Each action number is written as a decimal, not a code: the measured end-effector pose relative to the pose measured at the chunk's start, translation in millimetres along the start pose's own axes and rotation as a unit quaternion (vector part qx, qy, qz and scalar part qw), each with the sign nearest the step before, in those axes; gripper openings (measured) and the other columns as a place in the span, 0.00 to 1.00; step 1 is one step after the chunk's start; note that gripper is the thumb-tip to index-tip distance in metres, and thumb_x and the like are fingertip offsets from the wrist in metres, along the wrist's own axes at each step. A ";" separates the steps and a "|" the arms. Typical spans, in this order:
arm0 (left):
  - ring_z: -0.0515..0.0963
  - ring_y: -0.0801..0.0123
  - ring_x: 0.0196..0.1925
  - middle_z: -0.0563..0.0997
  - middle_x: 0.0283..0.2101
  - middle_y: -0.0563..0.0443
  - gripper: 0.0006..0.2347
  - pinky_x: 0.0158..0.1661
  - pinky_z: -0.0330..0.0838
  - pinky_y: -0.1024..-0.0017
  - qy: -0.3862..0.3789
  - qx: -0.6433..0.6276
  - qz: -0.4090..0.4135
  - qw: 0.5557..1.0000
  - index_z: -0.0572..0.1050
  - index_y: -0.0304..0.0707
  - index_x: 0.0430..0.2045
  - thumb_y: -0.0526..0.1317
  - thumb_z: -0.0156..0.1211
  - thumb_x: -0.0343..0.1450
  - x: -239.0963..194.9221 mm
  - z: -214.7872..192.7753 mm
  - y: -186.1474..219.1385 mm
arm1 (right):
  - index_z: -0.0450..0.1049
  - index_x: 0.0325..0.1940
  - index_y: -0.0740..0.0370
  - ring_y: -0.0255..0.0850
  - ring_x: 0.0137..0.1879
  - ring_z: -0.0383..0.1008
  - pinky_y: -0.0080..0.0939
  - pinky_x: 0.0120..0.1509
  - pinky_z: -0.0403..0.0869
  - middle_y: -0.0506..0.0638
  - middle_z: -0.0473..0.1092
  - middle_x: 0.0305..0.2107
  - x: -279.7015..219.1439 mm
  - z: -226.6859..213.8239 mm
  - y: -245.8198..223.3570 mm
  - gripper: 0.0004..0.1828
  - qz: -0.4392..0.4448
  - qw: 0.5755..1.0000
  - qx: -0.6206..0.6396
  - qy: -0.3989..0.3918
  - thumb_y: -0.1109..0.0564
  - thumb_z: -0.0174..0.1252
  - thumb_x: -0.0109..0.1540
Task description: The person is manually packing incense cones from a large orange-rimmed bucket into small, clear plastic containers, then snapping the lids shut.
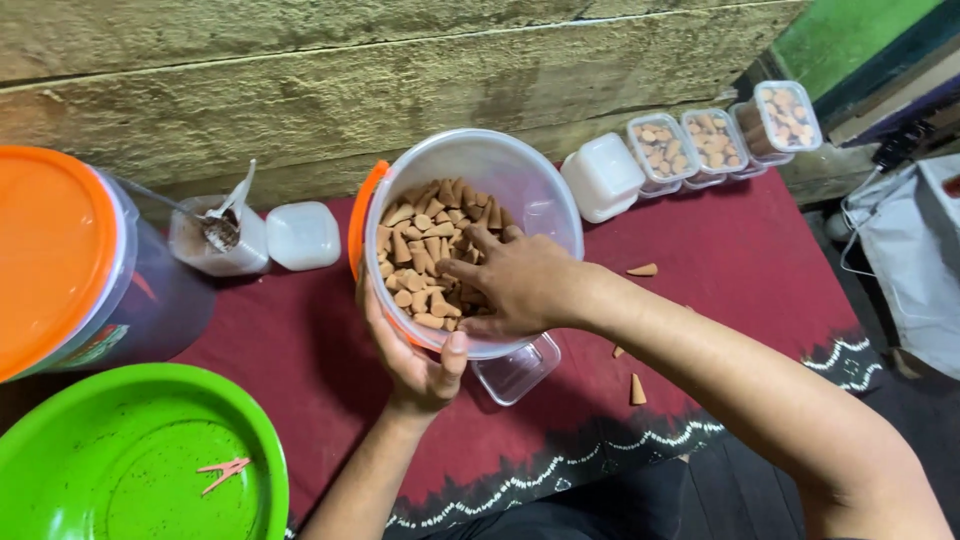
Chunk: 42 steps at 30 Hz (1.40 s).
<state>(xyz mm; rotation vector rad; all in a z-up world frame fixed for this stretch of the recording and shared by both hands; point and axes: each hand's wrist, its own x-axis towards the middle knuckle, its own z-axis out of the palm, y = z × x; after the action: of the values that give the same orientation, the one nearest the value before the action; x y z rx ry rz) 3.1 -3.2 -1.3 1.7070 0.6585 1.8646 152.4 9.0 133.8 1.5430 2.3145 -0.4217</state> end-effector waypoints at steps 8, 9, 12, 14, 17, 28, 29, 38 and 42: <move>0.54 0.42 0.74 0.53 0.70 0.29 0.43 0.71 0.49 0.47 -0.006 0.015 0.010 1.000 0.51 0.21 0.69 0.54 0.61 0.65 0.4 -0.5 0.5 | 0.65 0.69 0.40 0.73 0.58 0.72 0.69 0.55 0.78 0.61 0.58 0.63 20.1 7.3 20.8 0.43 0.005 0.997 0.012 -0.075 0.26 0.58 0.53; 0.54 0.43 0.74 0.53 0.70 0.30 0.41 0.71 0.49 0.48 -0.004 0.011 0.009 1.000 0.51 0.22 0.69 0.54 0.60 0.66 0.5 0.0 1.8 | 0.64 0.68 0.38 0.73 0.59 0.71 0.70 0.57 0.77 0.61 0.57 0.63 19.9 5.6 24.2 0.42 0.003 0.994 0.026 -0.102 0.28 0.61 0.52; 0.54 0.43 0.74 0.53 0.71 0.30 0.41 0.71 0.50 0.47 0.001 0.011 -0.008 1.000 0.52 0.24 0.69 0.54 0.58 0.66 -0.4 0.1 -0.2 | 0.62 0.73 0.42 0.77 0.59 0.71 0.71 0.60 0.76 0.64 0.55 0.63 14.7 -6.4 22.4 0.47 0.001 0.993 0.049 -0.104 0.27 0.61 0.53; 0.54 0.44 0.74 0.52 0.72 0.30 0.40 0.71 0.49 0.47 0.009 0.007 -0.014 1.000 0.51 0.26 0.70 0.54 0.57 0.67 6.2 2.5 4.8 | 0.63 0.73 0.44 0.78 0.60 0.70 0.71 0.62 0.75 0.66 0.55 0.65 9.8 -21.3 11.9 0.45 -0.009 0.991 0.059 -0.116 0.31 0.62 0.55; 0.55 0.43 0.74 0.53 0.71 0.30 0.40 0.72 0.50 0.47 0.022 0.008 -0.021 1.000 0.51 0.25 0.70 0.54 0.57 0.67 10.4 0.9 6.1 | 0.62 0.74 0.46 0.78 0.59 0.70 0.73 0.62 0.74 0.67 0.55 0.66 11.5 -26.7 5.5 0.43 -0.015 0.990 0.062 -0.124 0.32 0.60 0.57; 0.57 0.48 0.76 0.55 0.73 0.33 0.38 0.73 0.52 0.51 0.041 -0.038 -0.031 0.998 0.53 0.27 0.71 0.53 0.55 0.70 15.5 -2.0 4.7 | 0.62 0.65 0.47 0.71 0.47 0.79 0.65 0.52 0.79 0.63 0.61 0.56 32.2 11.7 0.7 0.51 0.068 0.996 -0.024 -0.057 0.11 0.46 0.54; 0.59 0.48 0.74 0.56 0.72 0.33 0.38 0.71 0.53 0.51 0.037 -0.030 -0.035 0.998 0.53 0.27 0.71 0.54 0.55 0.69 13.3 -1.5 2.8 | 0.62 0.65 0.48 0.72 0.48 0.79 0.67 0.53 0.79 0.64 0.62 0.56 31.6 11.5 -0.4 0.49 0.072 0.995 -0.019 -0.067 0.13 0.46 0.55; 0.59 0.44 0.73 0.55 0.70 0.30 0.41 0.71 0.53 0.46 0.025 -0.023 -0.037 0.999 0.53 0.25 0.70 0.52 0.63 0.65 13.7 2.4 9.0 | 0.63 0.69 0.53 0.78 0.58 0.71 0.71 0.63 0.73 0.70 0.63 0.59 32.7 6.9 22.8 0.47 0.032 0.989 0.113 -0.093 0.23 0.58 0.56; 0.59 0.45 0.73 0.55 0.71 0.31 0.41 0.70 0.53 0.47 0.029 -0.015 -0.034 0.999 0.53 0.26 0.70 0.52 0.64 0.65 12.9 3.7 7.0 | 0.62 0.72 0.54 0.74 0.60 0.72 0.70 0.63 0.73 0.69 0.64 0.59 22.8 -6.0 12.8 0.48 0.030 0.990 0.101 -0.090 0.26 0.60 0.56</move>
<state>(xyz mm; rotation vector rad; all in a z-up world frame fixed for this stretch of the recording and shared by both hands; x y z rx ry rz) 5.6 0.2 13.3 1.5965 0.7007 1.8737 155.4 35.1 128.7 1.5867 2.1363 -0.7681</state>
